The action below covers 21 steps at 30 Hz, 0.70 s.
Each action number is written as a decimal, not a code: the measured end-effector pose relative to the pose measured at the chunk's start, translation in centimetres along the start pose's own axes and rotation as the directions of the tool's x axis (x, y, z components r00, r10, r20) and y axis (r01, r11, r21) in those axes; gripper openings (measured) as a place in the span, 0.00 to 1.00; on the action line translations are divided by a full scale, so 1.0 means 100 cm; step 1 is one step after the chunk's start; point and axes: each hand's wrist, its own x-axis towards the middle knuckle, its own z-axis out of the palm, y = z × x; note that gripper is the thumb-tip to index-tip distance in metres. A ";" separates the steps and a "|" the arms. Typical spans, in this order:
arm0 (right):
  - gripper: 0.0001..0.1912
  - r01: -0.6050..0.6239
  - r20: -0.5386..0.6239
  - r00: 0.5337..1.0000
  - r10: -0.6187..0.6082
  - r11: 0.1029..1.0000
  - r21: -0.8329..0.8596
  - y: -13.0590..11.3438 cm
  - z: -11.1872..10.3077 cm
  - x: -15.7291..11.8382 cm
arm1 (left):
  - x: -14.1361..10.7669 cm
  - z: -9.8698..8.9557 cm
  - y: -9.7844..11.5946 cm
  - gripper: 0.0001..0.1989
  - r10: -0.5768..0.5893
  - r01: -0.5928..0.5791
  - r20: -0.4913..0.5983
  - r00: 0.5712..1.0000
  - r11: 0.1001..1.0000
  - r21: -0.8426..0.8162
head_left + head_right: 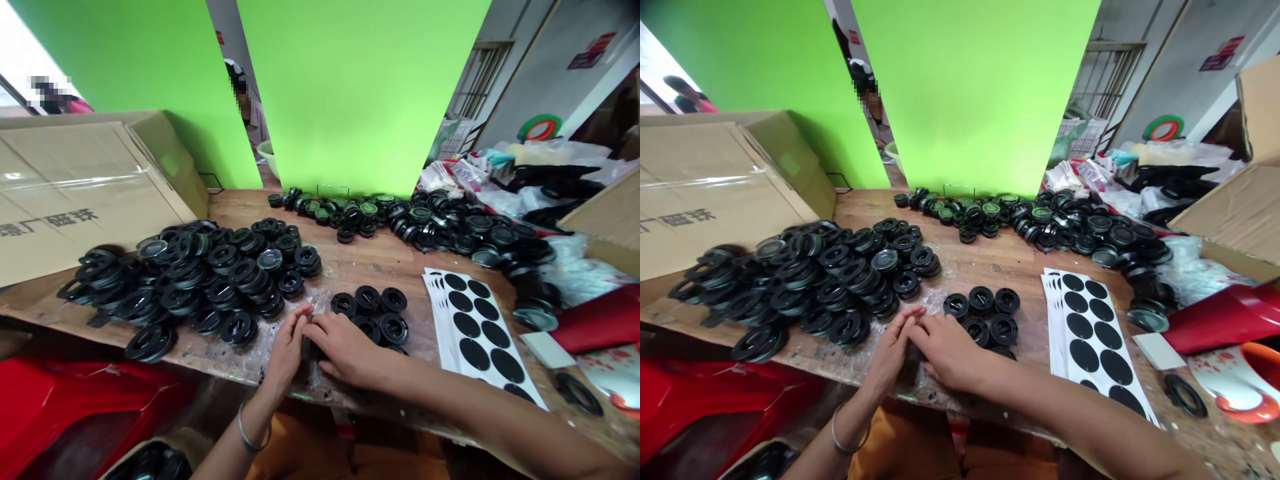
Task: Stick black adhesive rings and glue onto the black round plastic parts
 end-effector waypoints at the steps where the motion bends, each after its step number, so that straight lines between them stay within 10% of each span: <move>1: 0.30 -0.014 0.002 1.000 0.014 1.000 -0.013 0.000 -0.001 -0.002 | -0.004 -0.001 0.000 0.19 0.006 -0.007 0.015 1.000 0.999 0.039; 5: 0.21 -0.082 -0.200 0.975 0.092 0.995 0.057 0.007 -0.021 -0.030 | -0.018 -0.002 -0.004 0.21 0.065 -0.079 0.119 0.991 0.990 0.118; 8: 0.10 -0.230 -0.469 0.837 0.283 0.959 0.169 0.021 -0.040 -0.073 | -0.024 -0.001 -0.011 0.30 0.130 -0.190 0.270 0.954 0.960 0.207; 11: 0.05 -0.435 -0.674 0.574 0.465 0.870 0.230 0.038 -0.047 -0.131 | -0.019 0.001 -0.021 0.34 0.156 -0.268 0.332 0.930 0.908 0.323; 15: 0.09 -0.716 -0.777 0.073 0.625 0.575 0.396 0.054 -0.038 -0.221 | -0.002 0.011 -0.033 0.37 0.151 -0.244 0.280 0.948 0.910 0.335; 17: 0.13 -0.787 -0.817 -0.169 0.551 0.424 0.448 0.055 -0.033 -0.264 | 0.003 0.017 -0.033 0.38 0.162 -0.248 0.260 0.952 0.906 0.344; 21: 0.24 -0.818 -0.838 -0.499 0.223 0.199 0.540 0.042 -0.041 -0.322 | -0.002 0.027 -0.024 0.35 0.215 -0.293 0.247 0.945 0.893 0.342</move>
